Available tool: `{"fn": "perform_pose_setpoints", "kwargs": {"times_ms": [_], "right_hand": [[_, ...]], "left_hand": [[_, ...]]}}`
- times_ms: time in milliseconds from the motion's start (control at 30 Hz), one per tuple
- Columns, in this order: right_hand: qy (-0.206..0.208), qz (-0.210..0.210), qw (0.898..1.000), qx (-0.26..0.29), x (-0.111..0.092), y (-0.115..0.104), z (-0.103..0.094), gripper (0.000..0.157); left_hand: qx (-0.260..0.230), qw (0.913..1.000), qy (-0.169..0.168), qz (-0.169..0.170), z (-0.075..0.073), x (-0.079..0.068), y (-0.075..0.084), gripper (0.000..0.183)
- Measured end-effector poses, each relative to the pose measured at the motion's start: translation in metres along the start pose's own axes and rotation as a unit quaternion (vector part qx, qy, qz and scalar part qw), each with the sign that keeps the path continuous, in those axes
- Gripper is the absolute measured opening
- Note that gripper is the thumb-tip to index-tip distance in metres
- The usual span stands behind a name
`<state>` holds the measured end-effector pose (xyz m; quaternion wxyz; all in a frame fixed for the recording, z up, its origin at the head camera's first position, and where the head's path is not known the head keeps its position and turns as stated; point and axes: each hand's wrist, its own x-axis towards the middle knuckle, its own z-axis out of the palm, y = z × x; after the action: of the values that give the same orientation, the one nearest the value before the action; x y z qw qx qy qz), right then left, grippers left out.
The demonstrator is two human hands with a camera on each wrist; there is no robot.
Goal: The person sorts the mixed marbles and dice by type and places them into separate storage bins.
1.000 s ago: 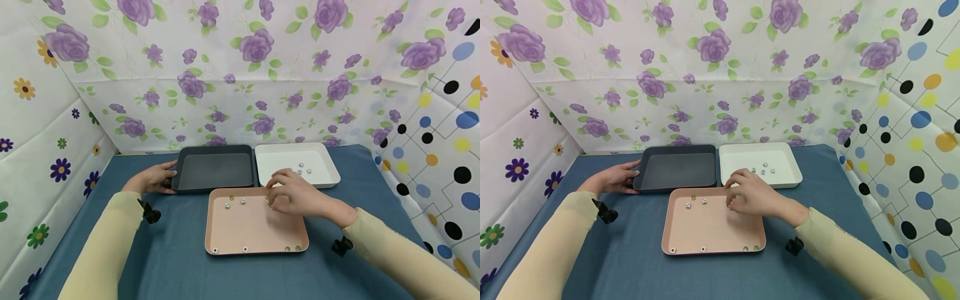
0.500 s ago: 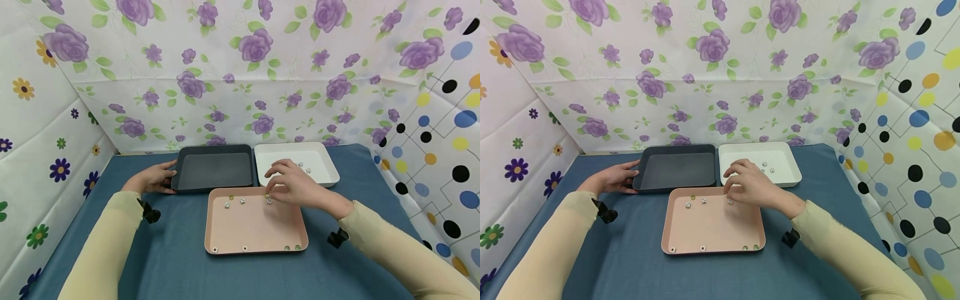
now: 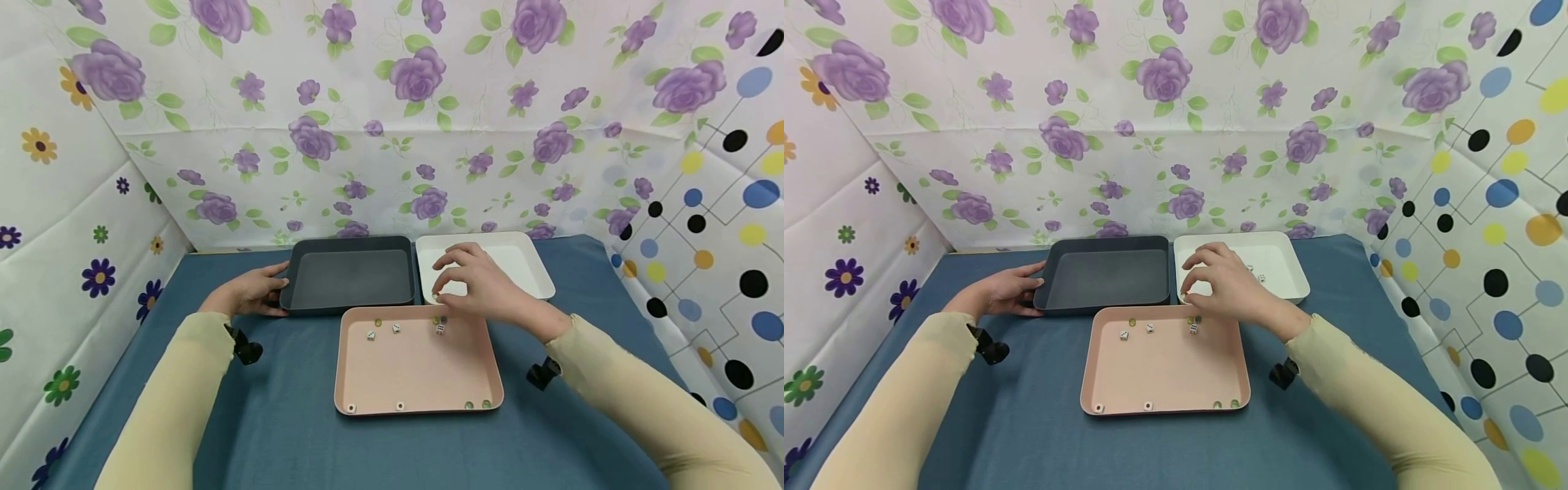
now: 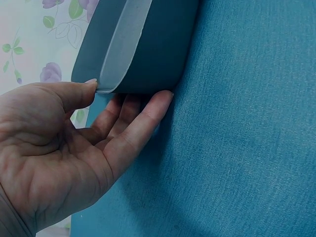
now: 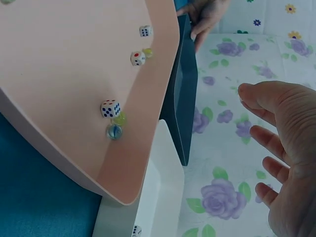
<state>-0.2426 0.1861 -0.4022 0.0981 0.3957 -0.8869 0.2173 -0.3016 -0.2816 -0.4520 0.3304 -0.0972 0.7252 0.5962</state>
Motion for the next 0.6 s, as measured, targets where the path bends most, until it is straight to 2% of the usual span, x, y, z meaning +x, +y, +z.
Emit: {"fn": "perform_pose_setpoints", "kwargs": {"times_ms": [600], "right_hand": [[0.035,0.038,0.998,-0.021,0.025,0.010,-0.005,0.005]], "left_hand": [[0.007,0.9999,-0.001,0.007,0.000,-0.001,-0.001,0.066]]}}
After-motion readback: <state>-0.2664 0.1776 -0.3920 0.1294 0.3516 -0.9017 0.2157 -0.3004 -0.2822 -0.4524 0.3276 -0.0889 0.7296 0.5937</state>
